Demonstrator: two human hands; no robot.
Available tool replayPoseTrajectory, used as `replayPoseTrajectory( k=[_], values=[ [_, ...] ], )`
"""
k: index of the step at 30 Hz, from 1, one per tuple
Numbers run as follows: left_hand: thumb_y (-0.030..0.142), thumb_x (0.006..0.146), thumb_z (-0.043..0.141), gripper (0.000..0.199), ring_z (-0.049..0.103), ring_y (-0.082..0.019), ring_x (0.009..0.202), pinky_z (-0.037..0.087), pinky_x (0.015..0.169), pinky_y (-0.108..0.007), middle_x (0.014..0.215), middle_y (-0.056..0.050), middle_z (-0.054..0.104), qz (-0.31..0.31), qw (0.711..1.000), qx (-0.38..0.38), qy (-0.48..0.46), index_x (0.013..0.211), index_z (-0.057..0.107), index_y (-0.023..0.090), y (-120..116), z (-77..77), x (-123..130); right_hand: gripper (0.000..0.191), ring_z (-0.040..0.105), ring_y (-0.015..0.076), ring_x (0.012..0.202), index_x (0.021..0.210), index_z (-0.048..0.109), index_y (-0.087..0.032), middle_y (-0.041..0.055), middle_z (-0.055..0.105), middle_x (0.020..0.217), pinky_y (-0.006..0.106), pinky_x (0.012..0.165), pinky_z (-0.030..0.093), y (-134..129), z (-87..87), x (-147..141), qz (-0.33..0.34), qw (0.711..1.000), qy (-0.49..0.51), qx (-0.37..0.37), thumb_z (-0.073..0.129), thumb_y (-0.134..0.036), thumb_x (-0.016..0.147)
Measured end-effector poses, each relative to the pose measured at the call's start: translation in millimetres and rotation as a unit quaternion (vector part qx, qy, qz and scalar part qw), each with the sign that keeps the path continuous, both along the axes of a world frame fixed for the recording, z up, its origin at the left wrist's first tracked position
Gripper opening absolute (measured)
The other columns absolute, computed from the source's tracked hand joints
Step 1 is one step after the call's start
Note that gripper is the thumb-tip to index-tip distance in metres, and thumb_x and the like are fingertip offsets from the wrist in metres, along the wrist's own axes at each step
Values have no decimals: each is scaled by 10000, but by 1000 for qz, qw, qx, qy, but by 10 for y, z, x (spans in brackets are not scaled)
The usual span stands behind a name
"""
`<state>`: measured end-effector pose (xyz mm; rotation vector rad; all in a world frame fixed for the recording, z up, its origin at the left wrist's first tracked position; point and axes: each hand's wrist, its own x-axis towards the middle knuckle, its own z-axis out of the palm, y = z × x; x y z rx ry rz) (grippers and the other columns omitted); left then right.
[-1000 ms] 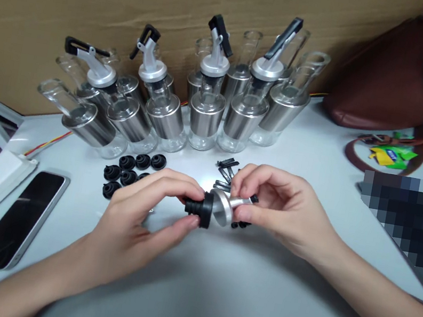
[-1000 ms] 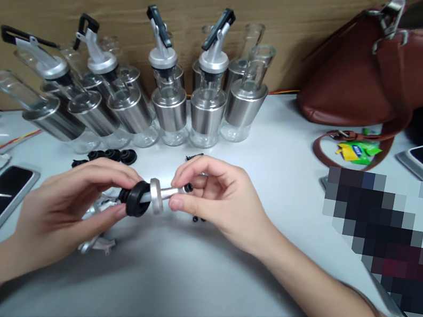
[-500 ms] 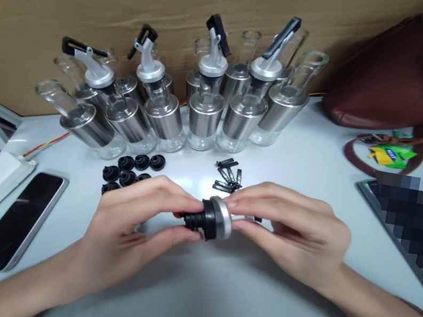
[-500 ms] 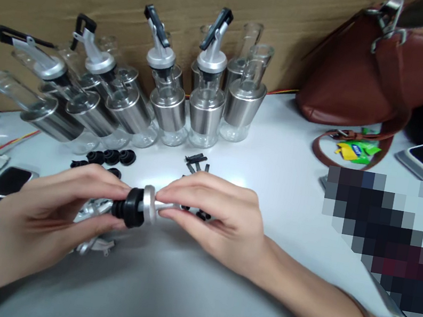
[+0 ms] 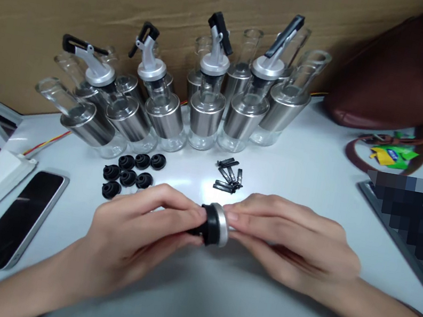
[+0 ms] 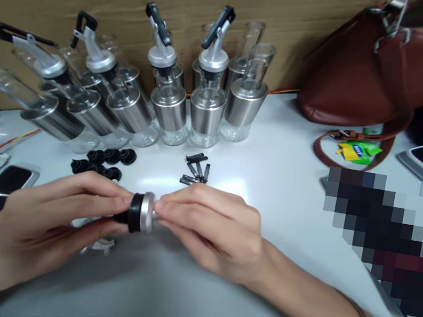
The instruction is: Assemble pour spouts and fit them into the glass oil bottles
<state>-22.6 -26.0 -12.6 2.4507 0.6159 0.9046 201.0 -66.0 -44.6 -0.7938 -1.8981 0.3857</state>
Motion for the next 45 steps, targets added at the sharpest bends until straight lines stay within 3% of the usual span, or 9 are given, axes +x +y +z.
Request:
replayPoseTrajectory(
  k=[13, 18, 21, 23, 26, 29, 33, 38, 45],
  values=[
    [134, 881, 627, 124, 678, -118, 734, 552, 643, -170, 902, -46, 686, -9, 1000, -5, -5, 997, 648, 175, -32, -75, 24, 186, 681, 121, 762, 947, 629, -151, 87, 697, 824, 195, 659, 585, -34, -30, -73, 13, 1000, 18, -20, 638, -11, 826],
    [118, 843, 677, 335, 637, -142, 876, 550, 795, -230, 973, -43, 658, 11, 983, -139, -117, 1151, 600, 224, -92, -173, 86, 156, 615, 130, 671, 949, 582, -167, 62, 663, 769, 242, 581, 539, -7, -27, -83, 20, 1000, 13, -8, 631, -66, 840],
    [97, 798, 724, 402, 628, -133, 893, 549, 825, -233, 962, -12, 644, 78, 948, -227, -209, 1133, 580, 265, -182, -222, 177, 102, 581, 163, 677, 939, 582, -173, 55, 630, 745, 325, 623, 515, 39, -27, -77, 17, 999, 38, 25, 612, -244, 873],
    [67, 798, 710, 330, 626, -128, 904, 552, 799, -208, 941, -5, 637, 93, 939, -243, -223, 1047, 608, 257, -238, -247, 221, 197, 542, 167, 674, 880, 611, -172, 45, 588, 718, 326, 604, 476, 60, -19, -68, -20, 999, 45, 20, 586, -367, 879],
    [47, 832, 655, 299, 608, -127, 937, 554, 760, -180, 976, -17, 618, 85, 947, -238, -196, 1038, 640, 263, -300, -302, 241, 188, 463, 122, 575, 786, 603, -170, -17, 484, 608, 255, 527, 403, 63, -1, -66, -25, 997, 14, -76, 607, -345, 854],
    [52, 854, 619, 364, 585, -140, 1007, 543, 866, -229, 1054, -26, 577, 97, 956, -225, -160, 1110, 652, 308, -342, -385, 258, 107, 451, 90, 512, 871, 576, -170, -50, 484, 589, 215, 499, 392, 50, 12, -95, 23, 962, 7, -271, 607, -258, 820],
    [139, 850, 653, 476, 601, -154, 1023, 580, 801, -250, 1195, -36, 457, 146, 911, -280, -266, 1243, 530, 376, -388, -484, 325, 161, 494, 91, 531, 950, 531, -186, -33, 576, 645, 215, 525, 404, 49, 12, -136, 38, 895, 65, -439, 572, -227, 800],
    [272, 862, 664, 235, 616, -161, 1008, 579, 801, -243, 1146, -50, 481, 174, 848, -405, -294, 1090, 605, 273, -425, -518, 325, 151, 559, 105, 602, 871, 476, -192, -5, 631, 689, 234, 603, 434, 65, -23, -136, 59, 860, 115, -493, 598, -211, 783],
    [224, 883, 626, 145, 620, -125, 831, 579, 697, -207, 1023, -53, 527, 132, 867, -403, -263, 1001, 709, 239, -417, -491, 267, 319, 599, 131, 659, 1140, 498, -190, 10, 639, 749, 203, 512, 374, 40, -30, -110, 143, 844, 45, -515, 566, -222, 830]
  ],
)
